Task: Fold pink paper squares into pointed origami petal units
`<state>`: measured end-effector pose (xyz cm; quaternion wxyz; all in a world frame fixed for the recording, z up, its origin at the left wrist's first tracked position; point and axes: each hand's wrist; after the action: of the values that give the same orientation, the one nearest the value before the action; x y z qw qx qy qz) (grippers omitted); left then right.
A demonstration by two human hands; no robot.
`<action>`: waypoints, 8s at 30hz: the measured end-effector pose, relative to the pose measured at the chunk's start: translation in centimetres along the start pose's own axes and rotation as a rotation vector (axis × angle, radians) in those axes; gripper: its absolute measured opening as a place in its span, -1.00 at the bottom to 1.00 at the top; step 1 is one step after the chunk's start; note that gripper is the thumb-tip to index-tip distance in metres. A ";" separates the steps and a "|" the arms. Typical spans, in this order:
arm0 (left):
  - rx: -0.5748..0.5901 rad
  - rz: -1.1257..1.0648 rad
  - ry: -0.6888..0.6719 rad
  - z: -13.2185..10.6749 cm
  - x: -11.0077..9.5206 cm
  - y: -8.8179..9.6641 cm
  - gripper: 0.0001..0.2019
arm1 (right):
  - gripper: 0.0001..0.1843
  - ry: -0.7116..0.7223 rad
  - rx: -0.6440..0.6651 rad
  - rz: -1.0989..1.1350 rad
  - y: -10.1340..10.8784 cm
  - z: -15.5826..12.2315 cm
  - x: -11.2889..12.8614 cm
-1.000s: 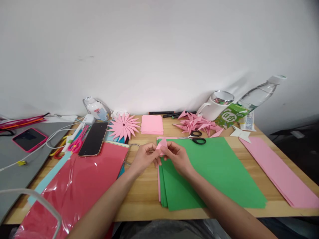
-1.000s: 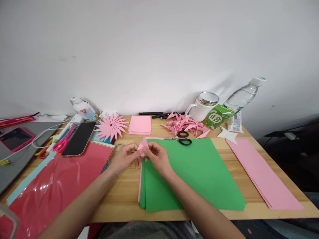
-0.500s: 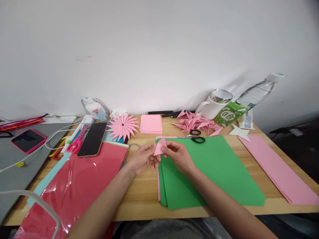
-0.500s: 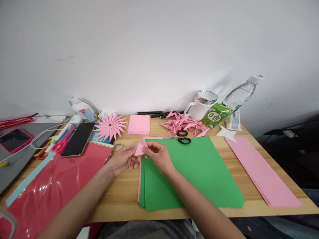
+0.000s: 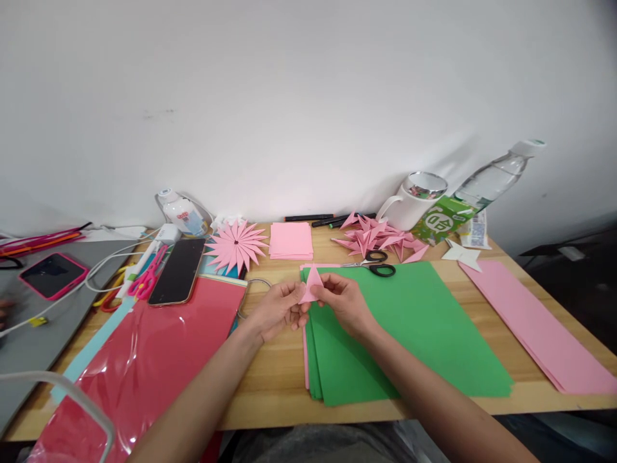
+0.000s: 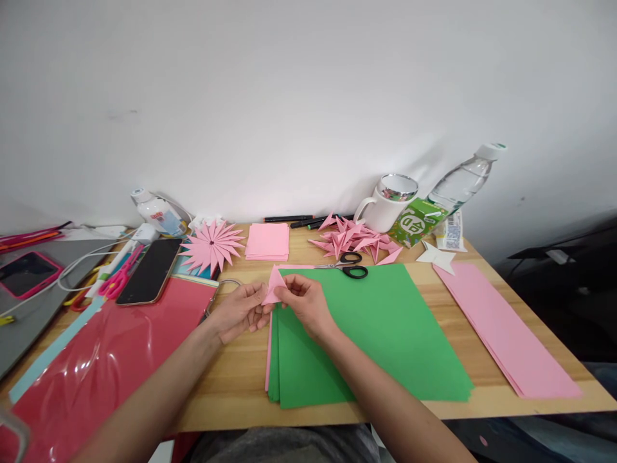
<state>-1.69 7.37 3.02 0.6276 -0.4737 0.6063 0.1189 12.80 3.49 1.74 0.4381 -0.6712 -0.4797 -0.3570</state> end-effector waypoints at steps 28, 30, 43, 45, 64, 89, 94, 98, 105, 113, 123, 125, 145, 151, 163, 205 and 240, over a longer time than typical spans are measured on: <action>-0.041 0.058 -0.022 0.1 -0.3 0.2 -0.59 | -0.70 0.010 -0.026 0.120 0.3 0.2 0.0; -0.067 0.058 -0.024 0.2 -0.4 0.3 -0.60 | -0.71 0.019 -0.033 0.117 0.3 0.3 0.0; -0.140 0.168 -0.140 0.0 -0.2 -0.1 -0.64 | -0.70 0.002 -0.046 0.107 0.1 0.1 0.2; -0.079 0.159 -0.124 0.1 -0.3 0.1 -0.64 | -0.70 0.001 -0.038 0.104 0.1 0.0 0.3; -0.045 0.173 -0.332 0.3 0.0 0.1 -0.74 | -0.71 0.040 0.051 0.040 0.1 -0.2 -0.1; -0.094 0.101 -0.184 0.2 -0.3 0.1 -0.71 | -0.74 0.116 0.008 0.009 0.2 0.3 -0.7; -0.195 0.264 -0.328 0.3 -0.3 -0.2 -0.77 | -0.84 0.321 -0.095 -0.148 0.0 0.2 -1.2; -0.267 0.370 -0.404 0.4 -0.2 -0.2 -0.79 | -0.79 0.444 -0.176 -0.357 -0.1 -0.3 -1.2; -0.258 0.434 -0.413 0.0 -0.6 -1.2 -0.79 | -0.86 0.425 -0.214 -0.353 0.1 -0.3 -0.7; -0.278 0.314 -0.491 0.1 0.1 -1.1 -0.68 | -0.89 0.491 -0.235 -0.310 0.0 -0.3 -0.9; -0.197 0.472 -0.534 -0.1 -0.3 -0.7 -0.83 | -0.82 0.476 -0.175 -0.281 0.0 -0.2 -1.5; -0.191 0.478 -0.520 -0.1 -0.2 -0.6 -0.83 | -0.83 0.430 -0.150 -0.246 -0.1 -0.2 -1.5; -0.107 0.262 -0.264 0.2 0.1 0.1 -0.69 | -0.67 0.019 -0.052 0.098 0.2 0.5 -0.3; -0.081 0.049 -0.075 0.2 -0.1 0.2 -0.55 | -0.66 -0.023 -0.103 0.103 0.4 0.6 -0.4; -0.092 0.149 -0.088 0.0 0.0 0.3 -0.65 | -0.67 0.012 -0.065 0.086 0.6 0.7 -0.7; -0.121 0.534 -0.413 -0.4 -0.9 -1.2 -0.70 | -0.79 0.195 -0.098 0.003 0.3 -0.1 0.5; 0.137 0.257 -0.008 0.0 0.2 0.5 -0.51 | -0.64 -0.040 0.069 -0.135 0.9 0.9 0.0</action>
<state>-1.96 7.55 2.59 0.6405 -0.3478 0.6661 0.1583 13.76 4.16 1.23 0.4263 -0.6290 -0.5445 -0.3552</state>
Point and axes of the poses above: each hand's wrist, its own z-axis towards the middle knuckle, its own y-axis out of the back of the hand, x = y × z, and after that the axes turned 15 degrees about -y, right-handed
